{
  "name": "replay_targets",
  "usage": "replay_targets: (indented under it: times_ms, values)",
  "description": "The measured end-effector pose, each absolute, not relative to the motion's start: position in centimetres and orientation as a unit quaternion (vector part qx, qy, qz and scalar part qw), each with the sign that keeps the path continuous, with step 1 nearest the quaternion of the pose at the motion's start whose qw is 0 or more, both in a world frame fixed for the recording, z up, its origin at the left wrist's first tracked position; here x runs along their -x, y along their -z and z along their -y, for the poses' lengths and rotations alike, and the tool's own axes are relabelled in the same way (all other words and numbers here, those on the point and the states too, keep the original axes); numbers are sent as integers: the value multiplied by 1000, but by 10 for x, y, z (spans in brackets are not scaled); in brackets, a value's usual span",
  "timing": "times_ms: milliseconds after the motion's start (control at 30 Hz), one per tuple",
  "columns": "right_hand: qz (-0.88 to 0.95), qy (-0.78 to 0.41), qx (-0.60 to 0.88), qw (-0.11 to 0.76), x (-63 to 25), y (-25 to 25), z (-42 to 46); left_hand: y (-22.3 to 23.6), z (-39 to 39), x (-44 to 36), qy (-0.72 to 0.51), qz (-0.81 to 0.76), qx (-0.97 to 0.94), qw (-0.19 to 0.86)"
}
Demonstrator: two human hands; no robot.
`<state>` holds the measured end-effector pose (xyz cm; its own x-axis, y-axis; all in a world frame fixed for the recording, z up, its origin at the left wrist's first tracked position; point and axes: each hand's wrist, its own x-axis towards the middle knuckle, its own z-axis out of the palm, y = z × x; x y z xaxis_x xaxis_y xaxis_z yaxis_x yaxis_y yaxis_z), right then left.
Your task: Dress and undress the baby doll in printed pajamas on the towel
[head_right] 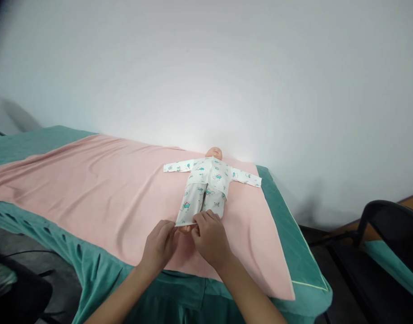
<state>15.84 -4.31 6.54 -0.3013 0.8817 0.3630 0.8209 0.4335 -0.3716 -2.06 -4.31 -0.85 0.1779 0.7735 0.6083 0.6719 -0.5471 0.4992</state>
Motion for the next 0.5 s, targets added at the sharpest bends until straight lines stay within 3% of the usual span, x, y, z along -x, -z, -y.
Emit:
replay_targets:
  times_ms: [133, 333, 500]
  values:
    - [820, -54, 506, 263, -159, -55, 44, 16, 50, 18, -441, -484, -749, 98]
    - [788, -150, 495, 333, -163, -57, 44, 18, 45, 14, -401, -516, -746, 130]
    - [811, -114, 481, 313, -163, -55, 42, 14, 28, 10, -351, -563, -732, 155]
